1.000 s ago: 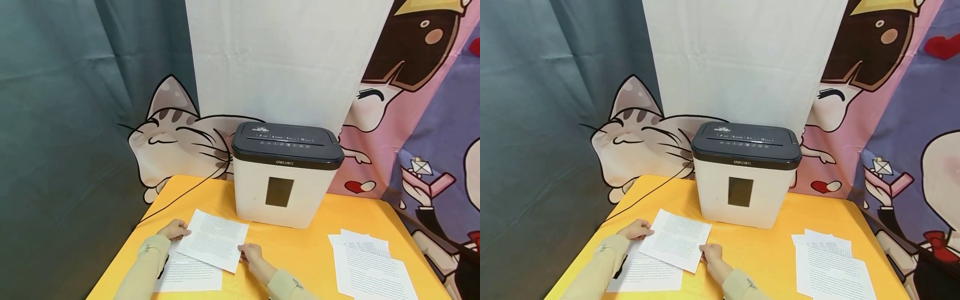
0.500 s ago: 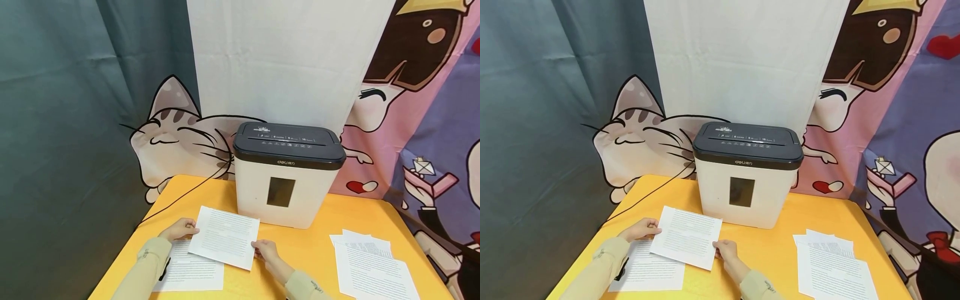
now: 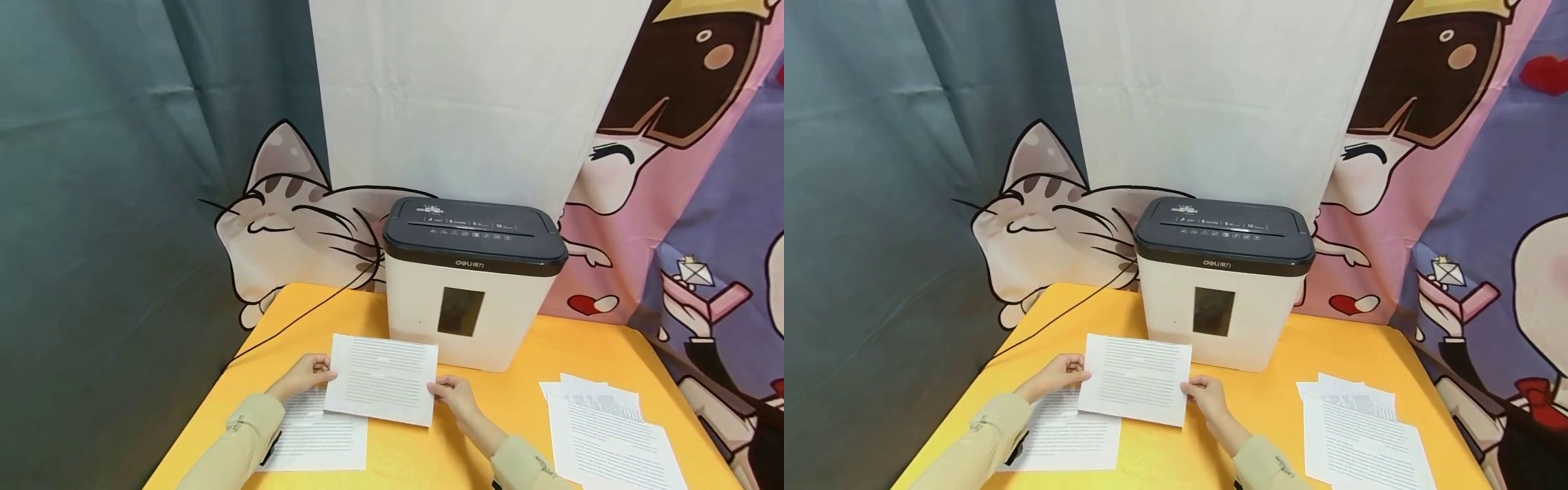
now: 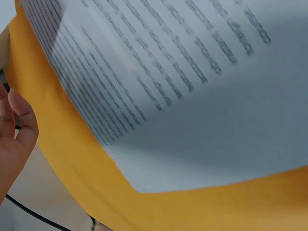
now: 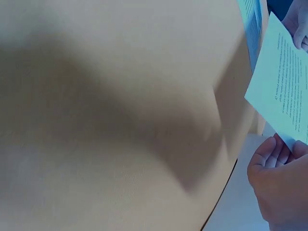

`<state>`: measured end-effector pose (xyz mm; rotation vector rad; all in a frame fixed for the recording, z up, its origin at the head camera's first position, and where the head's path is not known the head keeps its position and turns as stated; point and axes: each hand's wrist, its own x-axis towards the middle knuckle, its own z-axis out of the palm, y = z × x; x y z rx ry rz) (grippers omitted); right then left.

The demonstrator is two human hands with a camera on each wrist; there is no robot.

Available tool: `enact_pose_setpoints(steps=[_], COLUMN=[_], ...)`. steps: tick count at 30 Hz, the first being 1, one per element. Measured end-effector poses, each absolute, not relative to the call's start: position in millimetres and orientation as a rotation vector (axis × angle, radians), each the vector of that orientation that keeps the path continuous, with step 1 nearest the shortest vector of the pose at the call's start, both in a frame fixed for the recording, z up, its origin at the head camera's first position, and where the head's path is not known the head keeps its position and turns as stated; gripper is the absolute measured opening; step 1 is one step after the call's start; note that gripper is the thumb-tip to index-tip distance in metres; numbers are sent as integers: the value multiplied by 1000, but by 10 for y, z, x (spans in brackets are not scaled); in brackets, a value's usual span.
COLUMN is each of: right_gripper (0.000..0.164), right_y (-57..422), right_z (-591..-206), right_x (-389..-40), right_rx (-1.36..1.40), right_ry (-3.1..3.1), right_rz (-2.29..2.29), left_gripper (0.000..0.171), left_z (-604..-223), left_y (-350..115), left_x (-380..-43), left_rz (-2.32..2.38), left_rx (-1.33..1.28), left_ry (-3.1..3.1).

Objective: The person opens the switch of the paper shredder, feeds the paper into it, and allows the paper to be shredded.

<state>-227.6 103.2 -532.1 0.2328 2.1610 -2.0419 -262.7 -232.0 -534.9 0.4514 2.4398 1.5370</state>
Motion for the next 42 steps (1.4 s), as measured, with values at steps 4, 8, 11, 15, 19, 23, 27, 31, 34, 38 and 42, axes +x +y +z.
enact_pose_setpoints(steps=[4,8,11,15,19,23,27,31,34,38,42], right_gripper=[11,9,11,12,11,12,13,15,14,12,13], right_y=[1152,1272,1339,1416,1503,1551,1562,1629,1721,1800,1852], right_z=[-5319,-5284,-5211,-5115,-5040,-4942,-4795,-4739,-4784,-4725,-4606], right_x=[-2291,-2287,-2277,-2284,-2287,-2245,-2170,-2165,-2219,-2240,-2244], right_rx=[219,31,-183,-363,-386,-387,-502,-554,-559,-599,-597], right_ry=[2255,2447,2621,2747,2773,2801,2883,2971,3015,3010,3013], right_rz=[-2044,-1958,-1829,-1721,-1718,-1711,-1665,-1651,-1656,-1653,-1605], left_gripper=[19,19,18,18,19,18,15,14,14,13,14], left_z=[-5346,-5306,-5250,-5179,-5122,-5094,-5057,-4972,-4893,-4780,-4696], left_y=[-2181,-2065,-2018,-1978,-1906,-1835,-1781,-1720,-1676,-1635,-1600], left_x=[-2617,-2573,-2526,-2475,-2430,-2390,-2357,-2352,-2357,-2364,-2385], left_rz=[1584,1597,1603,1617,1623,1585,1534,1500,1498,1539,1588], left_rx=[514,521,497,481,498,492,465,498,527,541,571], left_ry=[2459,2478,2481,2479,2492,2549,2630,2681,2683,2665,2663])
